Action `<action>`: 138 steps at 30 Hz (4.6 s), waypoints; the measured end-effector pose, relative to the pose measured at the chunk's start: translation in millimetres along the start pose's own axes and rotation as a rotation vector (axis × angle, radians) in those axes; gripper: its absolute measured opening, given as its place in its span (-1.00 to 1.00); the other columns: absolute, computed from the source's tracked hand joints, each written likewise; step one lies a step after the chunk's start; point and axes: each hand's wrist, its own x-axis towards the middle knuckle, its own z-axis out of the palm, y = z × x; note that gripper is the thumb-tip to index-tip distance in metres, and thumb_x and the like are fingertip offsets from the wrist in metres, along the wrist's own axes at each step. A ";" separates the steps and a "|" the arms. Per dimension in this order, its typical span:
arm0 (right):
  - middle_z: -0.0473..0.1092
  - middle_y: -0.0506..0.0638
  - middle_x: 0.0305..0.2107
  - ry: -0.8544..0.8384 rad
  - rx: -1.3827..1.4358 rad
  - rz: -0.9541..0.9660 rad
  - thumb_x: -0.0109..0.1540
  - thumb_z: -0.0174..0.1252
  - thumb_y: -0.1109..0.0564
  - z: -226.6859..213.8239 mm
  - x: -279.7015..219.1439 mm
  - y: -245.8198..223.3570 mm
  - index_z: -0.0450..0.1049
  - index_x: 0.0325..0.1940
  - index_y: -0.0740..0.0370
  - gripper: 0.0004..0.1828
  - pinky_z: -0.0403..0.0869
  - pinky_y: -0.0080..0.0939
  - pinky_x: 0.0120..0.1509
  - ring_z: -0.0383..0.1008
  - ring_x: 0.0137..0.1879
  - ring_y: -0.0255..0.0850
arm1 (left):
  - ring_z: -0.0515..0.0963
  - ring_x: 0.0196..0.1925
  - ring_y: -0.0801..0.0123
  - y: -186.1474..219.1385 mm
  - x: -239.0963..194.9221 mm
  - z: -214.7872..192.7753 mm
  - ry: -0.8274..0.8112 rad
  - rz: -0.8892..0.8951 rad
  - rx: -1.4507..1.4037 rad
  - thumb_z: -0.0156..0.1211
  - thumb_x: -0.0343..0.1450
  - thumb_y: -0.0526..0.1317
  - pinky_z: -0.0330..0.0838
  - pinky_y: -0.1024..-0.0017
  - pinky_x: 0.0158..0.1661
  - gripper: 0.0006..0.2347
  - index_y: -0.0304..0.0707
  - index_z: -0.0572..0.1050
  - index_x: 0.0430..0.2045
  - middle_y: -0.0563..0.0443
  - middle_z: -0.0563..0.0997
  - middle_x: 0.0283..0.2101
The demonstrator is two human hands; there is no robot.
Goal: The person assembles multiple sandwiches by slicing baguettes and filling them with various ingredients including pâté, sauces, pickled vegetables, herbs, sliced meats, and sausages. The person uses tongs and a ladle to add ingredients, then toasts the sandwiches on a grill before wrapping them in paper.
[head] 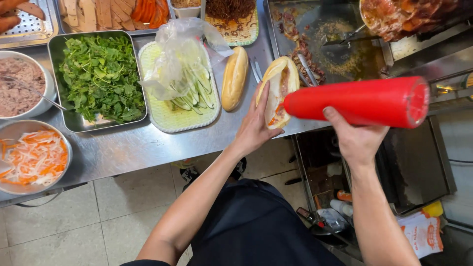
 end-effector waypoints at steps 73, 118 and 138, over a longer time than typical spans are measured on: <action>0.41 0.00 -0.15 -0.328 0.545 0.649 0.41 0.06 0.01 97.8 42.7 145.4 0.25 0.49 0.23 -0.43 0.42 -0.32 -0.10 0.43 -0.14 -0.32 | 0.68 -0.24 -0.14 -69.7 46.9 -39.6 0.419 -0.235 0.295 0.19 0.46 0.02 0.53 0.04 -0.18 -0.52 -0.29 0.43 0.21 -0.39 0.67 -0.27; -0.12 0.23 0.58 -1.284 0.383 -0.064 -0.02 0.16 0.40 448.3 27.6 -76.4 -0.23 0.68 0.16 0.23 0.06 -0.10 0.65 -0.03 0.66 0.03 | 0.31 0.44 -0.20 26.9 -129.8 -326.6 0.753 -0.290 0.405 0.08 0.21 -0.52 0.36 0.19 0.27 -0.21 -0.26 0.04 0.46 -0.39 0.08 0.52; 0.04 0.30 0.48 -1.300 0.621 0.190 0.17 0.27 0.31 624.8 -112.7 -179.4 -0.32 0.64 0.01 0.15 0.45 -0.07 0.40 0.31 0.43 -0.01 | 0.44 0.33 -0.02 -13.8 -296.1 -458.0 1.014 -0.195 0.138 0.47 0.20 -0.40 0.43 0.20 0.28 -0.20 -0.12 0.21 0.39 -0.35 0.33 0.31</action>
